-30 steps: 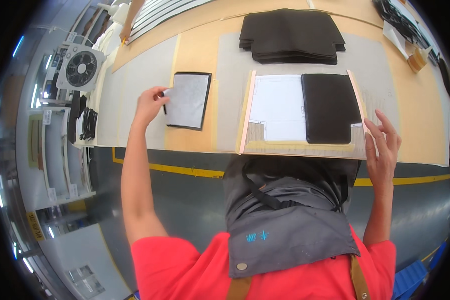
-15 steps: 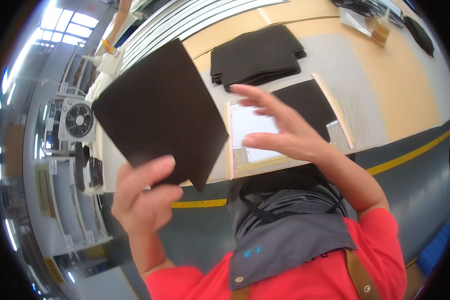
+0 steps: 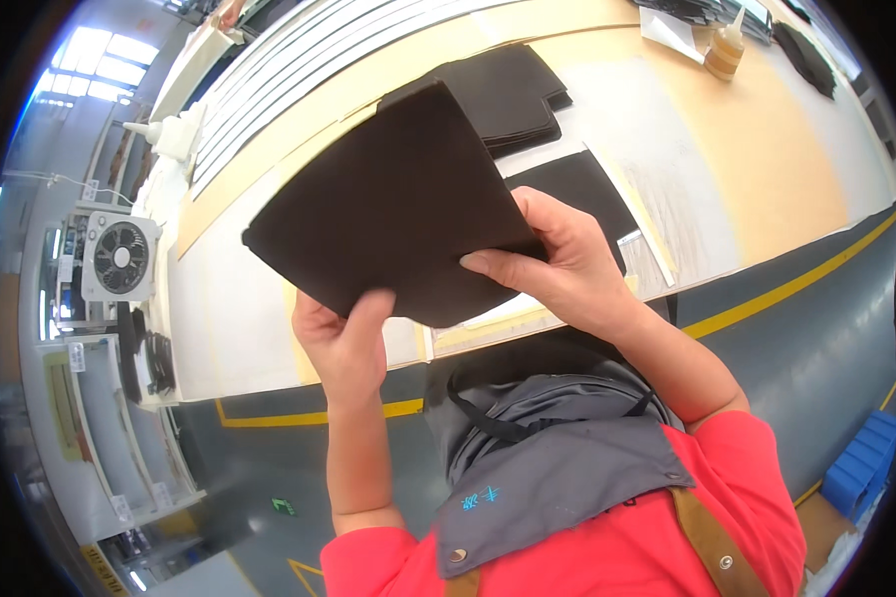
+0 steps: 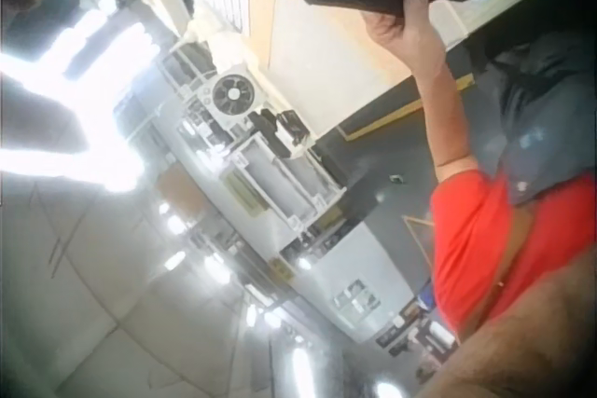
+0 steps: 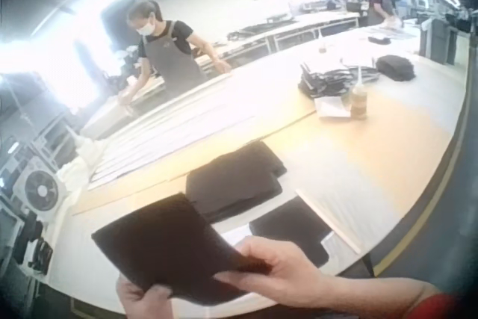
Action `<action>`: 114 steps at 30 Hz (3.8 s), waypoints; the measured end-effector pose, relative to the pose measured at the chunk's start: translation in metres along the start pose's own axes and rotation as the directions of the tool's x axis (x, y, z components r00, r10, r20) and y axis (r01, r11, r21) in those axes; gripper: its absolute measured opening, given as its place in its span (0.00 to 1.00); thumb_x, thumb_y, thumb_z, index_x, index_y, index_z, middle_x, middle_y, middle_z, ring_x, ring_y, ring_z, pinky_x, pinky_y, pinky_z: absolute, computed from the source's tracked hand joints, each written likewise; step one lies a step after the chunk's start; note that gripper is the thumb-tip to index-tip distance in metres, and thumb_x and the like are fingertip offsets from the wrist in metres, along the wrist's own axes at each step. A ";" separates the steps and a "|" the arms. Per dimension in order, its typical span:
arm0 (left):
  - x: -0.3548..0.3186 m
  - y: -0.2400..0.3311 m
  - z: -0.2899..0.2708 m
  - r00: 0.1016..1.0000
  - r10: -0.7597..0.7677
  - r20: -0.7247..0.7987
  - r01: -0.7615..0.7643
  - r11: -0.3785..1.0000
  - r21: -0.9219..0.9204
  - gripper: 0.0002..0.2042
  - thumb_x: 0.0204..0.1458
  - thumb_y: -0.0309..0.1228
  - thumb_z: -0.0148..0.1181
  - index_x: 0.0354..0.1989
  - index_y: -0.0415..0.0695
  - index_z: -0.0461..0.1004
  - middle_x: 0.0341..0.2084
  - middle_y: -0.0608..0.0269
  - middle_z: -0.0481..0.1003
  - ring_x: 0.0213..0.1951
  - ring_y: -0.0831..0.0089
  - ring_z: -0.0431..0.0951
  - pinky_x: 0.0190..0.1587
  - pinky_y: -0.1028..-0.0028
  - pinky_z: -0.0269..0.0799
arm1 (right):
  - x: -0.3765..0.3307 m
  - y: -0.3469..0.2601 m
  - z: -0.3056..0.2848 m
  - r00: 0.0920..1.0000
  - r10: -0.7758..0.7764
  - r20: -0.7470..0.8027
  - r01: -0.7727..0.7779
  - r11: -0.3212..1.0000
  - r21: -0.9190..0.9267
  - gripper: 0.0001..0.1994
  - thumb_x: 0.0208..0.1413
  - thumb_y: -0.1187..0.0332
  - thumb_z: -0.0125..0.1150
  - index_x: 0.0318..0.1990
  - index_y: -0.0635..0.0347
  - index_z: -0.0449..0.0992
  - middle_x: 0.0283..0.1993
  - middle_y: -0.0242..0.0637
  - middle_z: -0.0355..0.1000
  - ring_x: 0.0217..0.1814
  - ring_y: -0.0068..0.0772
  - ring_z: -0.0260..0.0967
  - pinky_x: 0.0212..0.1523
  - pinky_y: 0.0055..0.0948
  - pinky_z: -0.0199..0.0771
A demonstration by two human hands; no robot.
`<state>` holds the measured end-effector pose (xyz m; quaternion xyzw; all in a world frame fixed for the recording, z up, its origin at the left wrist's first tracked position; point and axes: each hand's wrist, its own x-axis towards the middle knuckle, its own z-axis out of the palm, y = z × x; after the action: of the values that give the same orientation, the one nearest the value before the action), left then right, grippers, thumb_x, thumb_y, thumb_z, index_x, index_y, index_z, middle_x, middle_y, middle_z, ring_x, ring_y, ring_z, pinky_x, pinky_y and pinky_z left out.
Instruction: The person assembles small black pouches by hand at a workbench. They pick up a black fabric piece and a white insert, place the insert inside the fabric, and fold the fabric over to enclose it. The person repeats this process for multiple units, stacking the finished pouches on the table.
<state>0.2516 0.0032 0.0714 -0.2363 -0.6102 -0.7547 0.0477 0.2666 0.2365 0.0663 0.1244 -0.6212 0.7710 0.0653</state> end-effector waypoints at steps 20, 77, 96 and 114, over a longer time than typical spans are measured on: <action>0.017 -0.025 0.024 0.906 -0.374 -0.197 0.409 0.894 0.185 0.10 0.53 0.23 0.71 0.43 0.35 0.81 0.37 0.63 0.82 0.39 0.76 0.79 0.45 0.75 0.75 | -0.034 0.040 -0.099 0.966 0.007 0.258 0.230 0.424 -0.876 0.28 0.62 0.56 0.62 0.67 0.53 0.68 0.69 0.38 0.66 0.69 0.44 0.64 0.67 0.43 0.66; 0.019 -0.079 0.007 0.557 -0.820 -0.132 0.828 0.561 0.009 0.20 0.52 0.26 0.72 0.51 0.33 0.75 0.42 0.54 0.80 0.43 0.69 0.82 0.46 0.70 0.80 | -0.061 0.056 -0.107 0.902 0.237 0.361 0.352 0.077 -0.933 0.31 0.64 0.39 0.46 0.72 0.33 0.62 0.76 0.22 0.56 0.80 0.35 0.46 0.78 0.58 0.36; 0.019 -0.081 0.008 0.531 -0.837 -0.132 0.846 0.533 0.025 0.19 0.52 0.27 0.72 0.50 0.34 0.75 0.41 0.55 0.80 0.41 0.70 0.82 0.44 0.69 0.81 | -0.062 0.056 -0.107 0.901 0.248 0.356 0.348 0.079 -0.934 0.31 0.64 0.40 0.46 0.73 0.33 0.61 0.77 0.22 0.55 0.81 0.35 0.45 0.79 0.58 0.34; 0.017 -0.087 0.003 0.524 -0.843 -0.122 0.851 0.524 0.035 0.16 0.54 0.24 0.69 0.50 0.33 0.75 0.43 0.55 0.80 0.42 0.69 0.82 0.45 0.69 0.81 | -0.063 0.060 -0.107 0.910 0.205 0.359 0.336 0.139 -0.932 0.31 0.62 0.41 0.50 0.71 0.34 0.64 0.76 0.24 0.57 0.80 0.35 0.47 0.78 0.60 0.35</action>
<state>0.2063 0.0314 0.0010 0.1263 -0.6786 -0.6643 -0.2868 0.2998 0.3314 -0.0283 0.2349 -0.9634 0.1243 0.0351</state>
